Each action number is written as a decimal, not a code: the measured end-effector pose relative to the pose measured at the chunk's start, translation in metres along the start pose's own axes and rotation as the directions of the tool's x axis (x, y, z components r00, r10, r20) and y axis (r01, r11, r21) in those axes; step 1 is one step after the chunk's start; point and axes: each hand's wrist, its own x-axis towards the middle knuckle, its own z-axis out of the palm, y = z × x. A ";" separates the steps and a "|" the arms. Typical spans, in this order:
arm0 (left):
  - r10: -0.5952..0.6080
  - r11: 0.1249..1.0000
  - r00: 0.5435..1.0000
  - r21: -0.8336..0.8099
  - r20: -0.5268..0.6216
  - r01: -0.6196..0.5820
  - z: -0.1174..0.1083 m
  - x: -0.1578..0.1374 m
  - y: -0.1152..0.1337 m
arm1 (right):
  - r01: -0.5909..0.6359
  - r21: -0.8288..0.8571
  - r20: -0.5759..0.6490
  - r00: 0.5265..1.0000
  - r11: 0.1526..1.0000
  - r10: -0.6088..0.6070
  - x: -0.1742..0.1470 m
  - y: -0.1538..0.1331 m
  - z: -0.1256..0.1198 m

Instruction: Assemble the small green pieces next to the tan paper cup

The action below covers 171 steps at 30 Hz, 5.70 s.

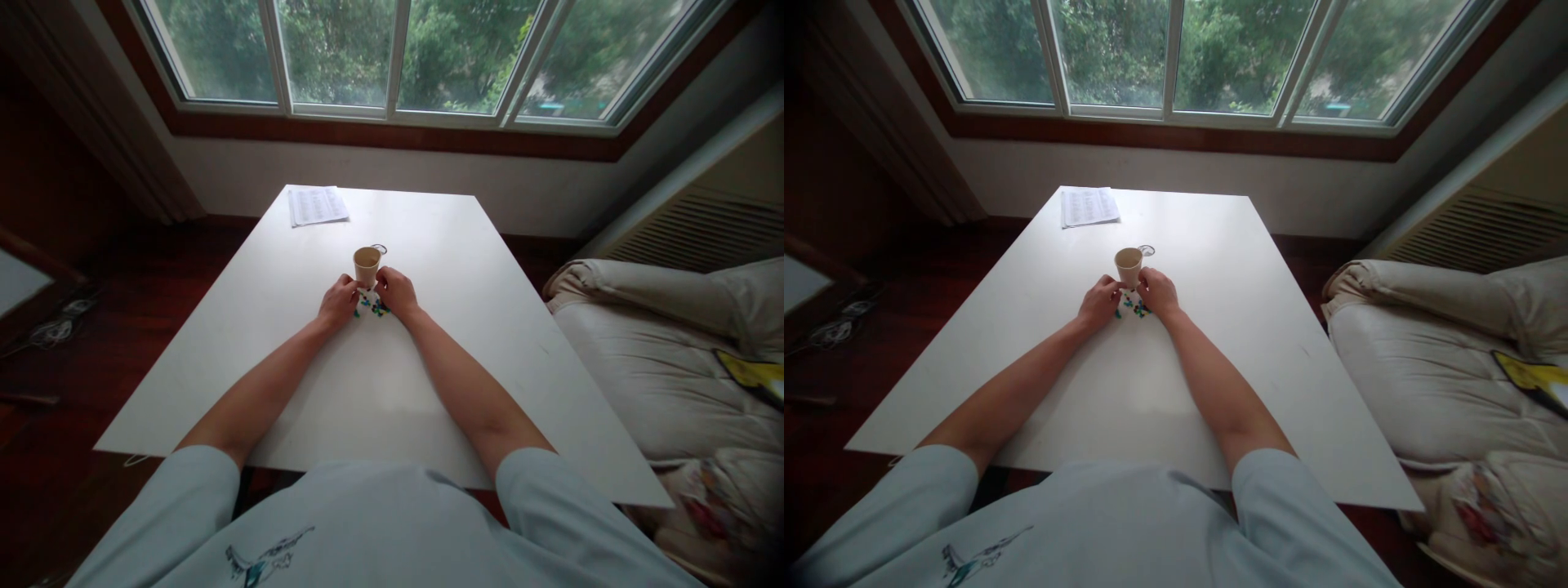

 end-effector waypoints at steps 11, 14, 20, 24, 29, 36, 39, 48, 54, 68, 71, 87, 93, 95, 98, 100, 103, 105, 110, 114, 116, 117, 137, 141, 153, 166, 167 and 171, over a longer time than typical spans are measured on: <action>0.020 0.999 0.999 -0.024 -0.031 -0.021 -0.005 0.000 0.002 | -0.040 0.165 -0.290 0.953 0.985 0.087 -0.001 -0.005 -0.009; 0.027 0.999 0.999 -0.026 -0.039 -0.028 -0.007 -0.001 0.003 | -0.009 0.132 -0.339 0.939 0.991 0.054 -0.001 -0.011 -0.011; 0.029 0.999 0.998 -0.041 -0.050 -0.031 -0.006 -0.001 0.001 | 0.081 0.090 -0.367 0.929 0.993 -0.043 -0.004 -0.020 -0.011; 0.031 0.997 0.997 -0.072 -0.077 -0.037 -0.002 0.000 -0.003 | 0.128 0.054 -0.346 0.933 0.990 -0.102 -0.004 -0.022 -0.010; 0.030 0.992 0.991 -0.116 -0.128 -0.045 0.002 0.002 -0.006 | 0.158 -0.013 -0.298 0.942 0.987 -0.155 -0.005 -0.022 -0.006; 0.021 0.991 0.990 -0.130 -0.139 -0.040 0.000 0.000 -0.005 | 0.158 -0.113 -0.244 0.953 0.981 -0.181 -0.008 -0.026 -0.008; 0.006 0.990 0.989 -0.138 -0.146 -0.027 -0.003 0.000 -0.003 | 0.175 -0.112 -0.241 0.950 0.978 -0.198 -0.009 -0.032 -0.012; -0.022 0.992 0.984 -0.123 -0.179 -0.001 -0.007 -0.002 0.005 | 0.231 -0.121 -0.208 0.945 0.965 -0.252 -0.007 -0.037 -0.012; 0.019 0.988 0.984 -0.147 -0.177 -0.046 -0.003 -0.001 0.002 | 0.241 -0.129 -0.091 0.963 0.962 -0.254 -0.004 -0.033 -0.008; 0.101 0.970 0.934 -0.174 -0.344 -0.169 0.002 -0.001 0.000 | 0.236 -0.031 -0.231 0.944 0.971 -0.237 -0.002 -0.018 0.009; 0.099 0.970 0.918 -0.170 -0.384 -0.176 0.000 -0.001 0.002 | 0.175 0.058 -0.308 0.939 0.983 -0.149 -0.002 -0.013 0.009; 0.150 0.966 0.873 -0.118 -0.463 -0.229 0.000 -0.002 0.005 | -0.339 0.161 -0.154 0.919 0.927 0.363 0.008 0.012 0.017; 0.244 0.965 0.889 0.008 -0.387 -0.261 0.003 0.005 0.014 | -0.317 0.201 -0.152 0.925 0.927 0.349 0.009 0.012 0.018; 0.252 0.967 0.902 0.055 -0.351 -0.249 0.003 0.008 0.017 | -0.322 0.246 -0.154 0.918 0.914 0.365 0.009 0.011 0.017; 0.231 0.973 0.926 0.097 -0.299 -0.212 0.003 0.011 0.019 | -0.325 0.304 -0.154 0.911 0.895 0.383 0.009 0.010 0.014; 0.224 0.973 0.942 0.109 -0.250 -0.203 0.002 0.011 0.020 | -0.321 0.331 -0.158 0.908 0.887 0.387 0.009 0.008 0.012; 0.221 0.974 0.955 0.102 -0.198 -0.204 0.002 0.010 0.021 | -0.324 0.360 -0.150 0.905 0.875 0.397 0.008 0.004 0.008; 0.219 0.975 0.957 0.082 -0.190 -0.207 0.004 0.010 0.022 | -0.337 0.370 -0.130 0.904 0.866 0.408 0.007 0.000 0.005; 0.233 0.972 0.956 0.063 -0.179 -0.225 0.005 0.008 0.020 | -0.395 0.416 -0.102 0.875 0.820 0.473 0.004 -0.014 -0.006; 0.288 0.957 0.932 0.040 -0.222 -0.286 0.002 0.002 0.014 | -0.422 0.285 -0.154 0.866 0.861 0.475 0.009 -0.019 -0.025; 0.280 0.959 0.926 0.017 -0.252 -0.284 -0.001 -0.002 0.010 | -0.407 0.122 -0.067 0.907 0.905 0.416 0.014 -0.019 -0.038; 0.265 0.962 0.927 0.010 -0.266 -0.272 -0.002 -0.003 0.008 | -0.390 0.031 0.016 0.921 0.920 0.390 0.017 -0.018 -0.045; -0.166 0.960 0.982 0.242 0.086 0.141 -0.011 -0.001 0.009 | -0.334 -0.051 0.739 0.621 0.941 0.261 0.010 -0.016 -0.060; -0.137 0.960 0.980 0.264 0.141 0.096 -0.010 -0.002 0.011 | -0.267 -0.057 0.728 0.649 0.962 0.223 0.008 -0.018 -0.065; -0.009 0.975 0.974 0.217 0.228 -0.042 -0.015 -0.005 0.016 | 0.076 -0.208 0.550 0.833 0.975 0.053 0.002 -0.027 -0.054; 0.019 0.966 0.968 0.246 0.249 -0.083 -0.015 -0.003 0.016 | -0.024 0.080 0.363 0.932 0.997 -0.006 0.001 0.003 -0.031; 0.017 0.967 0.969 0.244 0.246 -0.079 -0.015 -0.003 0.016 | -0.076 0.131 0.320 0.947 0.988 0.030 -0.001 0.007 -0.030; 0.012 0.975 0.971 0.213 0.238 -0.064 -0.016 -0.003 0.016 | -0.191 0.266 0.145 0.977 0.945 0.157 -0.005 0.025 -0.024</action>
